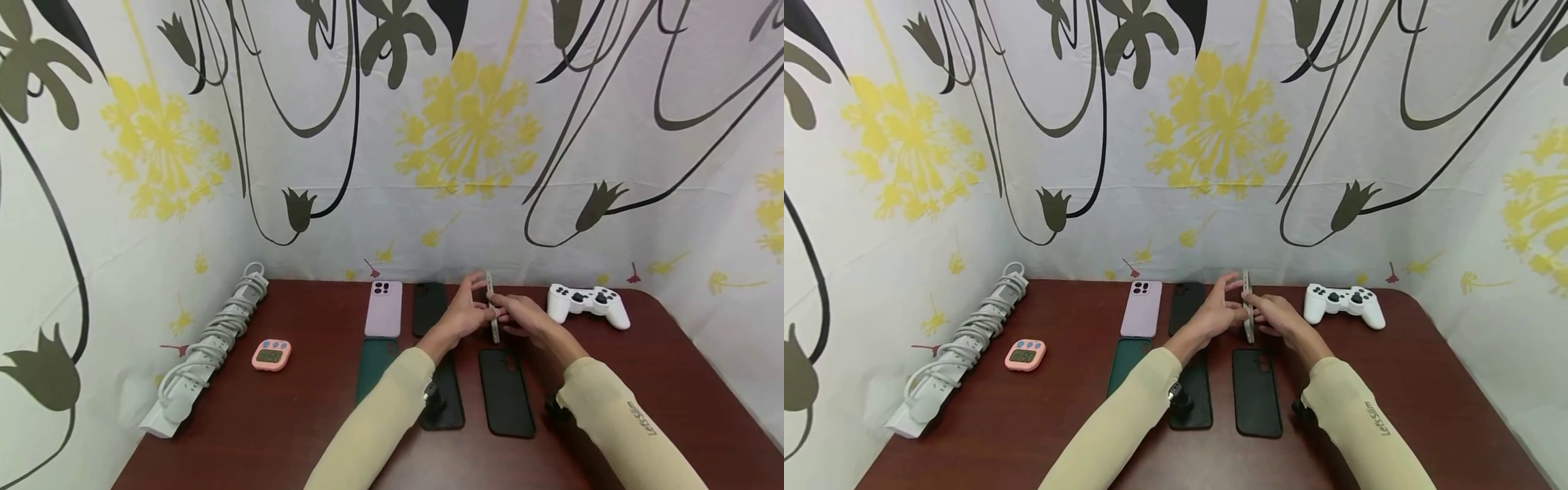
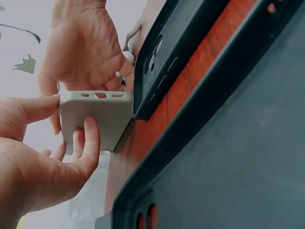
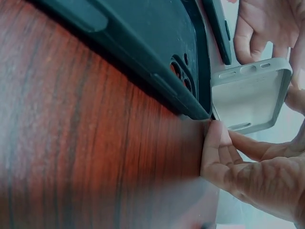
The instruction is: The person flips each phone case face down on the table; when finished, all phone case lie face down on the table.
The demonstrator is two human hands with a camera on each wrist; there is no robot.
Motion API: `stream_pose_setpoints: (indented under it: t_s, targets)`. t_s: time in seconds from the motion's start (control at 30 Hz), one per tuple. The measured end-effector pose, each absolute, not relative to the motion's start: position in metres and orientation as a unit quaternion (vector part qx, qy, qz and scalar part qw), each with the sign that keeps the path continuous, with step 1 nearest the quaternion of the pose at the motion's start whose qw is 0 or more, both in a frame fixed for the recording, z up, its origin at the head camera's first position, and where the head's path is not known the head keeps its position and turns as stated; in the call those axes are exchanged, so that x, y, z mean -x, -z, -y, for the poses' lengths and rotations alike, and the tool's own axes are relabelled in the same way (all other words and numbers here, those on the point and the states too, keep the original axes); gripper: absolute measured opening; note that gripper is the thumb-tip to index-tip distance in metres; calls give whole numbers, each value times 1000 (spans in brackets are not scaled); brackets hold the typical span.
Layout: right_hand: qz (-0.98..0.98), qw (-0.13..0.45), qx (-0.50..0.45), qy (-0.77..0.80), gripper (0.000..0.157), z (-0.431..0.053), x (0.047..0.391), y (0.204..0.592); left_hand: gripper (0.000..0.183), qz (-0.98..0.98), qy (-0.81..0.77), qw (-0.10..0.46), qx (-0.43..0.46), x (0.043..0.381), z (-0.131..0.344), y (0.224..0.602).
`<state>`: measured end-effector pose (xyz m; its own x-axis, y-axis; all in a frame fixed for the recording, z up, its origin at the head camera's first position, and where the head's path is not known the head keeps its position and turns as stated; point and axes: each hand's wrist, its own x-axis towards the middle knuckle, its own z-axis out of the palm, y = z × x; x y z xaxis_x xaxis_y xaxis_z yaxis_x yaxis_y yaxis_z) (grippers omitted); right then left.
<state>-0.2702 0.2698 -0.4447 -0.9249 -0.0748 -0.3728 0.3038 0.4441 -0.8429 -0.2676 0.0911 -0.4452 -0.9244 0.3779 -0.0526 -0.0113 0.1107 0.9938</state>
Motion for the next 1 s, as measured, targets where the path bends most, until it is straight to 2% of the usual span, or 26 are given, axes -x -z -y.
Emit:
stream_pose_setpoints:
  t_s: [0.23,0.4,0.73,1.0]
  targets:
    - [-822,185,-51,537,79,-272,270,446,79,-688,-694,182,-108,267,-89,451]
    - [-825,167,-49,538,78,-272,268,445,73,-669,-706,216,-80,268,-89,455]
    - [-807,125,-85,571,71,-272,262,444,58,-681,-696,219,-62,268,-95,456]
    - [-762,150,-89,624,72,-270,259,440,55,-679,-701,211,-53,270,-92,458]
